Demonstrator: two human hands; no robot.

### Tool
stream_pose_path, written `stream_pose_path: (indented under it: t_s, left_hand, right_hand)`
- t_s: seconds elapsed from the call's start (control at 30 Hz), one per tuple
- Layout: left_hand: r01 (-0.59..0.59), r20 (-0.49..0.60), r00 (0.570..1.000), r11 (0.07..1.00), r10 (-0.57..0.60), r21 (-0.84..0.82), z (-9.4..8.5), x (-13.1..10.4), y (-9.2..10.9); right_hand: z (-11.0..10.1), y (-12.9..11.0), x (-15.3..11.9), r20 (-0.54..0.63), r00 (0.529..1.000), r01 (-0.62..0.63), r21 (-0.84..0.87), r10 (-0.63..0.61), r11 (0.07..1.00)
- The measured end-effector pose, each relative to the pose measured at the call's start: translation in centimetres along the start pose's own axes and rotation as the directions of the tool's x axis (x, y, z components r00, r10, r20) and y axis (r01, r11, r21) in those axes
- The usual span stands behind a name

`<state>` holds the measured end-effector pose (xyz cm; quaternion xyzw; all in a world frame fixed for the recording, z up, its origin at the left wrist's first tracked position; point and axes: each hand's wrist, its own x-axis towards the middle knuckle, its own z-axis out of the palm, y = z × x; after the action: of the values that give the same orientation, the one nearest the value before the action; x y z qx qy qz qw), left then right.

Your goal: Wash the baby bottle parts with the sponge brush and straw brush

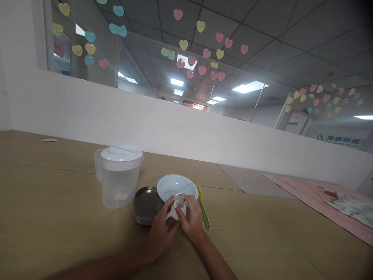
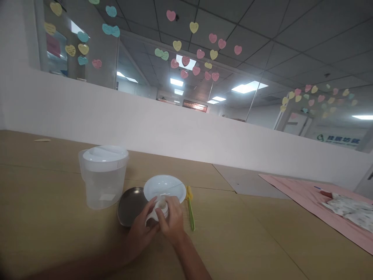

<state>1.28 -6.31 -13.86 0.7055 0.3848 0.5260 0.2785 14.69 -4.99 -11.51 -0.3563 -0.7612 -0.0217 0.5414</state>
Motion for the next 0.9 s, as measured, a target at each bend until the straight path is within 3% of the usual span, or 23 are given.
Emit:
stream_pose_path:
  t_s: [0.27,0.4,0.5,0.67,0.8,0.9]
  left_hand:
    - [0.027,0.033,0.999,0.999,-0.026,-0.019,-0.7,0.2,0.4]
    - [0.012,0.030,0.999,1.000,-0.012,0.001,-0.3,-0.5,0.6]
    - [0.005,0.038,0.999,1.000,-0.005,0.002,-0.1,-0.8,0.7]
    - [0.042,0.041,0.998,0.999,-0.042,0.003,0.1,-0.7,0.5]
    - [0.020,-0.001,1.000,1.000,-0.020,0.022,0.0,-0.4,0.5]
    - [0.025,0.052,0.998,0.999,-0.023,-0.022,0.0,-0.4,0.7]
  right_hand:
    - [-0.4,2.1,0.1,0.152,0.971,-0.218,0.239,0.186,0.946]
    - [-0.5,4.0,0.1,-0.009,0.962,-0.270,0.137,0.274,0.953]
    - [-0.7,3.5,0.1,-0.043,0.978,-0.197,0.135,0.205,0.971]
    - [-1.2,2.4,0.3,0.097,0.992,0.068,0.067,-0.074,0.995]
    - [-1.5,4.2,0.1,-0.037,0.999,0.017,-0.021,-0.017,1.000]
    - [-1.5,3.9,0.1,0.002,1.000,0.005,0.006,-0.005,1.000]
